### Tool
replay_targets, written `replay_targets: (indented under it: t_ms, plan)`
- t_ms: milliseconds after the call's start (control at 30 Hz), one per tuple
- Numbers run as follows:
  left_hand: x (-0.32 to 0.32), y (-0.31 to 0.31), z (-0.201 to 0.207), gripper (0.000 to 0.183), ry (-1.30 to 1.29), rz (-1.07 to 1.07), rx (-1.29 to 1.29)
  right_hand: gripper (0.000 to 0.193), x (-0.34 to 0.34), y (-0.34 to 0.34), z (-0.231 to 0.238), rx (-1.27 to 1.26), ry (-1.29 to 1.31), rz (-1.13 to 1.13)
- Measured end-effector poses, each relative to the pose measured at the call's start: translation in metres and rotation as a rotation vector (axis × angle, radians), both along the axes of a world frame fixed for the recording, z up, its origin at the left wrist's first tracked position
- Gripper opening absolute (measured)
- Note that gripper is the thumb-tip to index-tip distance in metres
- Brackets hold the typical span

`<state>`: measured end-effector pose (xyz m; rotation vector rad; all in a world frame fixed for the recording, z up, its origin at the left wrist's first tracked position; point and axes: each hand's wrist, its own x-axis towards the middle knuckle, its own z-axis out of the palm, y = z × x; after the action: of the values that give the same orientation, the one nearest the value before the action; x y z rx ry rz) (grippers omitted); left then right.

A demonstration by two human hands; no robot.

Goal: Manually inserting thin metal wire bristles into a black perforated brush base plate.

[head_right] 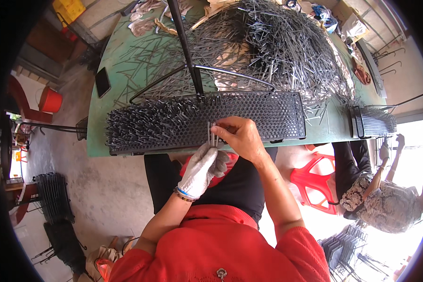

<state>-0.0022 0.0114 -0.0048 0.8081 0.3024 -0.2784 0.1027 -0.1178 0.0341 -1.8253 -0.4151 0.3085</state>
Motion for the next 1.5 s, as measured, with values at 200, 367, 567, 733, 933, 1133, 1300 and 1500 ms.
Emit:
replay_targets:
  t_ms: [200,367,567,733,933,1133,1300,1500]
  plan:
    - [-0.002,-0.003,0.004,0.023,0.019,-0.022,-0.009,0.024,0.001,-0.007,-0.004,0.027,0.183,-0.009]
    - [-0.001,-0.005,0.002,0.023,0.030,0.013,-0.045,0.017,0.009,-0.014,0.003,0.202,0.191,-0.120]
    - [-0.004,-0.009,-0.001,0.022,0.064,0.009,-0.035,0.017,0.042,-0.017,0.020,0.249,-0.129,-0.245]
    - [-0.004,-0.009,-0.003,0.022,0.077,-0.034,-0.013,0.014,0.060,-0.008,0.019,0.050,-0.434,-0.252]
    - [-0.002,-0.007,-0.006,0.022,0.077,-0.036,-0.012,0.013,0.064,-0.002,0.010,0.109,-0.459,-0.219]
    - [-0.002,-0.006,-0.007,0.021,0.082,-0.043,-0.023,0.013,0.062,0.000,0.009,0.050,-0.525,-0.233]
    - [-0.002,-0.007,-0.007,0.019,0.090,-0.051,-0.003,0.014,0.065,-0.003,-0.010,0.216,-0.376,-0.281]
    - [-0.002,-0.006,-0.008,0.018,0.096,-0.049,0.005,0.015,0.056,0.002,-0.009,0.113,-0.490,-0.365]
